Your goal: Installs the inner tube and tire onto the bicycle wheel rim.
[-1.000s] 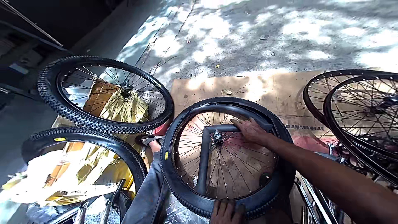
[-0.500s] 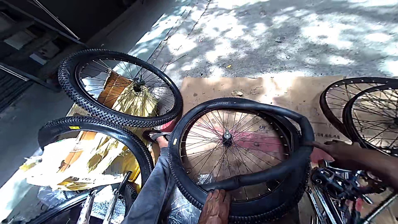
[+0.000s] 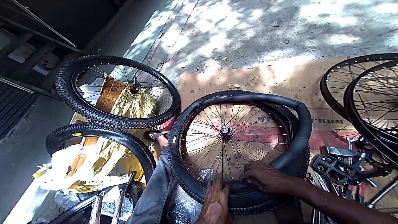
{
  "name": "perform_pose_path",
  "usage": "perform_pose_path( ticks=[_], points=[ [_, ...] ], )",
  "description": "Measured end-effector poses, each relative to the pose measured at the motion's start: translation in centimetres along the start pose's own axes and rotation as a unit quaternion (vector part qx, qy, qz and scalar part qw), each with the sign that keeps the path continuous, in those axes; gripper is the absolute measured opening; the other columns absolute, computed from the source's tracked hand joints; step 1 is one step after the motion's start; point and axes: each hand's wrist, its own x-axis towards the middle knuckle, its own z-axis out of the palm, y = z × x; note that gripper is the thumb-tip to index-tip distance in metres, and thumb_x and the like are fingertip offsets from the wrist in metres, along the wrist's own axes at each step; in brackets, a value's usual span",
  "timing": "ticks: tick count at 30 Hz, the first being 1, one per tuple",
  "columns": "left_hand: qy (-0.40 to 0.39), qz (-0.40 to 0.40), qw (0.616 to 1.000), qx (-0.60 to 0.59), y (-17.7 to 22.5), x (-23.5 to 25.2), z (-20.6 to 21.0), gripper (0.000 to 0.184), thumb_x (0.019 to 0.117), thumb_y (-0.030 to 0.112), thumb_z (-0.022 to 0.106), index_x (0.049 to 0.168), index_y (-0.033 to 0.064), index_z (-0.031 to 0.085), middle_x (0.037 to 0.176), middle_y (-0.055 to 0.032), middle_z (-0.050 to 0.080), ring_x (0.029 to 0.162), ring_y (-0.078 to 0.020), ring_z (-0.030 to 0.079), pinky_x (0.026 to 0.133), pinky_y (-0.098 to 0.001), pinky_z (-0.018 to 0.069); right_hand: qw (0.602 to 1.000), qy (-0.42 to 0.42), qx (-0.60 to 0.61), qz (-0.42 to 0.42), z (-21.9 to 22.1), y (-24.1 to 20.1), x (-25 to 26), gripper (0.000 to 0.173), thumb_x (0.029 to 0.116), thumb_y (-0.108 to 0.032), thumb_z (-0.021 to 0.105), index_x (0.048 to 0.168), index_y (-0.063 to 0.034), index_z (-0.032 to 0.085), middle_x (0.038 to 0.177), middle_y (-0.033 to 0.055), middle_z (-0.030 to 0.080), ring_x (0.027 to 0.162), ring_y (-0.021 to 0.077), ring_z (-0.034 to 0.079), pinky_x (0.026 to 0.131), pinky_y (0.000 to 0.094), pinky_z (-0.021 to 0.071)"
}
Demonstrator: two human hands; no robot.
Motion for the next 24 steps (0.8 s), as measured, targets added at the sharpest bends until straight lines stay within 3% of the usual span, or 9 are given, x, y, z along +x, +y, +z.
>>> perform_pose_path(
  ticks=[4,7,9,12,17,18,20,22,24],
  points=[
    [-0.073,0.013,0.997,-0.018,-1.2,0.1,0.1,0.057,0.0689,0.030,0.084,0.119,0.0093,0.066,0.118,-0.0151,0.067,0.113,-0.0338,0.064,0.097,-0.0513,0.0525,0.991,-0.042,0.119,-0.047,0.4,-2.4,0.5,0.034,0.1063,-0.023,0.041,0.117,-0.0196,0.073,0.102,0.0065,0.074,0.101,0.0265,0.069,0.090,0.0548,0.0503],
    [-0.098,0.024,0.995,-0.004,-1.9,0.0,0.4,0.047,0.0732,0.025,0.079,0.116,0.0107,0.066,0.108,-0.0127,0.072,0.106,-0.0329,0.068,0.093,-0.0531,0.0532,0.988,-0.088,0.106,-0.064,2.1,-3.3,1.7,0.030,0.1037,-0.030,0.049,0.120,-0.0155,0.069,0.093,0.0123,0.071,0.091,0.0332,0.068,0.083,0.0597,0.0497],
    [-0.100,0.044,0.994,0.004,-3.0,-0.2,0.9,0.047,0.0772,0.024,0.078,0.122,0.0127,0.066,0.114,-0.0097,0.072,0.113,-0.0293,0.066,0.104,-0.0485,0.0485,0.988,-0.102,0.096,-0.067,2.9,-3.3,1.8,0.040,0.1016,-0.044,0.057,0.131,-0.0175,0.065,0.112,0.0141,0.070,0.109,0.0347,0.065,0.096,0.0586,0.0485],
    [-0.066,0.062,0.995,0.035,-5.8,-0.5,1.9,0.047,0.0774,0.015,0.075,0.124,0.0174,0.070,0.121,-0.0056,0.071,0.123,-0.0301,0.059,0.109,-0.0493,0.0429,0.996,-0.072,0.022,-0.046,2.5,-2.5,0.0,0.046,0.1031,-0.046,0.055,0.142,-0.0228,0.058,0.132,0.0130,0.062,0.125,0.0336,0.058,0.107,0.0568,0.0446],
    [-0.033,-0.027,0.994,0.105,-12.4,-1.1,-0.3,0.061,0.0813,-0.001,0.067,0.139,0.0149,0.062,0.146,-0.0146,0.057,0.145,-0.0371,0.042,0.121,-0.0651,0.0215,0.991,0.004,-0.110,0.075,-0.9,4.0,-7.9,0.061,0.0962,-0.075,0.043,0.133,-0.0327,0.066,0.131,0.0033,0.066,0.129,0.0281,0.057,0.115,0.0568,0.0375],
    [-0.027,-0.036,0.994,0.104,-13.3,-1.3,-0.9,0.070,0.0778,0.004,0.074,0.145,0.0143,0.057,0.154,-0.0170,0.049,0.150,-0.0385,0.034,0.121,-0.0654,0.0213,0.993,0.012,-0.102,0.064,-1.0,4.8,-9.3,0.062,0.0967,-0.075,0.042,0.134,-0.0309,0.066,0.132,0.0012,0.067,0.131,0.0250,0.058,0.117,0.0523,0.0385],
    [-0.016,-0.020,0.997,0.079,-13.1,-1.9,-2.1,0.095,0.0669,0.038,0.091,0.150,0.0179,0.050,0.161,-0.0200,0.037,0.153,-0.0406,0.025,0.123,-0.0617,0.0206,0.995,0.018,-0.096,0.029,-1.0,5.1,-10.4,0.058,0.0987,-0.069,0.046,0.134,-0.0278,0.066,0.131,0.0001,0.067,0.128,0.0225,0.060,0.115,0.0480,0.0431],
    [0.039,0.066,0.996,0.037,-10.4,-3.0,-1.6,0.091,0.0684,0.061,0.086,0.143,0.0168,0.057,0.148,-0.0194,0.051,0.142,-0.0386,0.044,0.118,-0.0564,0.0353,0.995,-0.003,-0.092,0.034,-1.4,4.3,-10.1,0.048,0.0981,-0.059,0.058,0.131,-0.0255,0.066,0.128,0.0012,0.067,0.122,0.0232,0.062,0.106,0.0474,0.0494],
    [0.067,0.153,0.986,0.015,-6.7,-3.6,0.2,0.075,0.0759,0.053,0.085,0.137,0.0153,0.062,0.137,-0.0193,0.061,0.131,-0.0392,0.055,0.110,-0.0585,0.0437,0.993,-0.014,-0.098,0.058,-2.0,3.6,-9.2,0.034,0.0986,-0.046,0.065,0.124,-0.0237,0.069,0.116,0.0019,0.071,0.105,0.0239,0.069,0.089,0.0485,0.0570]
  ],
)
